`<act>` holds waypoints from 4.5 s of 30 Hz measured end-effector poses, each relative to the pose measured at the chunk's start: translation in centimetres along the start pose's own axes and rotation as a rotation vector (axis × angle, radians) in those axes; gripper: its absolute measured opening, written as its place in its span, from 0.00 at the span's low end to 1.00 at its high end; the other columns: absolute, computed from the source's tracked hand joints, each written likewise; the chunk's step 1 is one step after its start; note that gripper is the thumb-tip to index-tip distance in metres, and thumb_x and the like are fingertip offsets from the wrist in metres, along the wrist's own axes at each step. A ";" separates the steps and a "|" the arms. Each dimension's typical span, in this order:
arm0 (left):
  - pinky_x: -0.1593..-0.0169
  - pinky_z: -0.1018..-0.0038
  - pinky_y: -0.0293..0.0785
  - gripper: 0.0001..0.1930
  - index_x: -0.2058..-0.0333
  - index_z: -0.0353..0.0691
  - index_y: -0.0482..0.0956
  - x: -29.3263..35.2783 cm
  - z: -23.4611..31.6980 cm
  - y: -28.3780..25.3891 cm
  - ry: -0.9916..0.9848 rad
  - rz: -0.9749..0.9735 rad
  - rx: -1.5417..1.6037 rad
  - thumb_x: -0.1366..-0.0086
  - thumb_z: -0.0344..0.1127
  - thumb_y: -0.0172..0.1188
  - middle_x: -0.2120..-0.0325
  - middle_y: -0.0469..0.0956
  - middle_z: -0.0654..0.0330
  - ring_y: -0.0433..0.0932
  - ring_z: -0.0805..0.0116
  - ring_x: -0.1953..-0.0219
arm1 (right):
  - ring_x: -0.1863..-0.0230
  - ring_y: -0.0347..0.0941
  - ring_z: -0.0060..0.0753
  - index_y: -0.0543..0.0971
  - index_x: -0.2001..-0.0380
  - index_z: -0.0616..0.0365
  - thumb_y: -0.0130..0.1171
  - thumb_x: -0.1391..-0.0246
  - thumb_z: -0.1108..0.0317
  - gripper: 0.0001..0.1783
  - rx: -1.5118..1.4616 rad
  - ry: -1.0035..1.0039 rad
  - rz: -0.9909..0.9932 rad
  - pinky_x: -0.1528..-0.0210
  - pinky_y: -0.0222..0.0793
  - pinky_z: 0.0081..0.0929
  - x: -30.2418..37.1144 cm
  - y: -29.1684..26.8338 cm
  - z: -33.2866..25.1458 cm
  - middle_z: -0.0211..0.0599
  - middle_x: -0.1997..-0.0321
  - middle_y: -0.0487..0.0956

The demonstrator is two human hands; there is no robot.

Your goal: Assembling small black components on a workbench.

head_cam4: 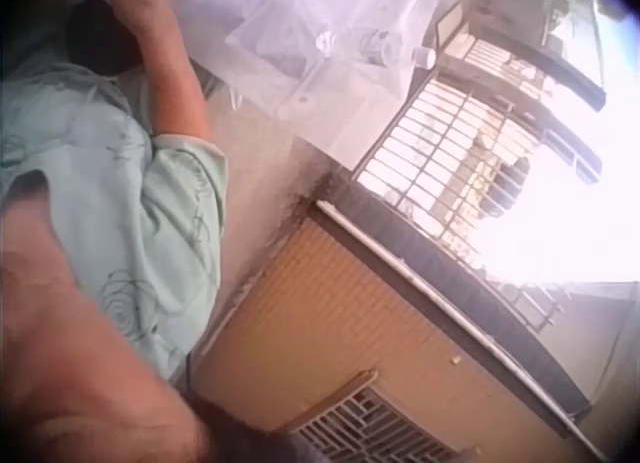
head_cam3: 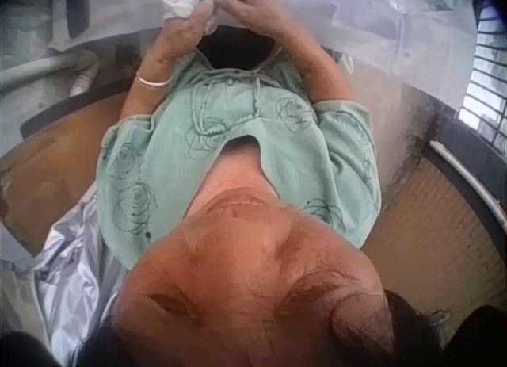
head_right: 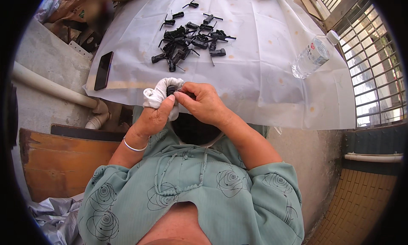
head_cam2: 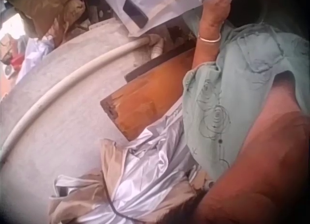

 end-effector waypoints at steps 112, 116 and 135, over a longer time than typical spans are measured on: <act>0.67 0.78 0.72 0.13 0.56 0.35 0.71 -2.8 -2.5 -1.5 0.027 0.105 -0.254 0.35 0.33 0.45 0.62 0.75 0.56 0.76 0.71 0.67 | 0.76 0.71 0.46 0.71 0.76 0.61 0.56 0.51 0.68 0.08 0.713 -0.139 0.386 0.73 0.66 0.35 -3.5 -4.9 4.6 0.43 0.77 0.74; 0.73 0.81 0.69 0.09 0.60 0.37 0.71 -3.2 -3.3 -1.9 -0.165 0.112 0.528 0.35 0.33 0.47 0.67 0.76 0.59 0.75 0.76 0.72 | 0.78 0.70 0.44 0.72 0.74 0.61 0.58 0.54 0.72 0.05 0.394 -0.225 0.306 0.76 0.65 0.32 -0.1 -2.1 1.9 0.42 0.78 0.73; 0.67 0.82 0.70 0.16 0.54 0.31 0.69 -1.7 -2.1 -0.1 0.245 0.215 -0.162 0.42 0.24 0.53 0.68 0.74 0.62 0.70 0.79 0.71 | 0.80 0.64 0.23 0.72 0.77 0.64 0.50 0.43 0.66 0.13 0.044 -0.155 0.083 0.75 0.63 0.22 -0.5 -1.0 0.6 0.36 0.81 0.72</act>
Point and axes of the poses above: each hand's wrist, its own x-axis away from the middle knuckle, its own y-axis out of the palm, z = x × y, the point moved 2 cm from there along -x, towards the middle knuckle
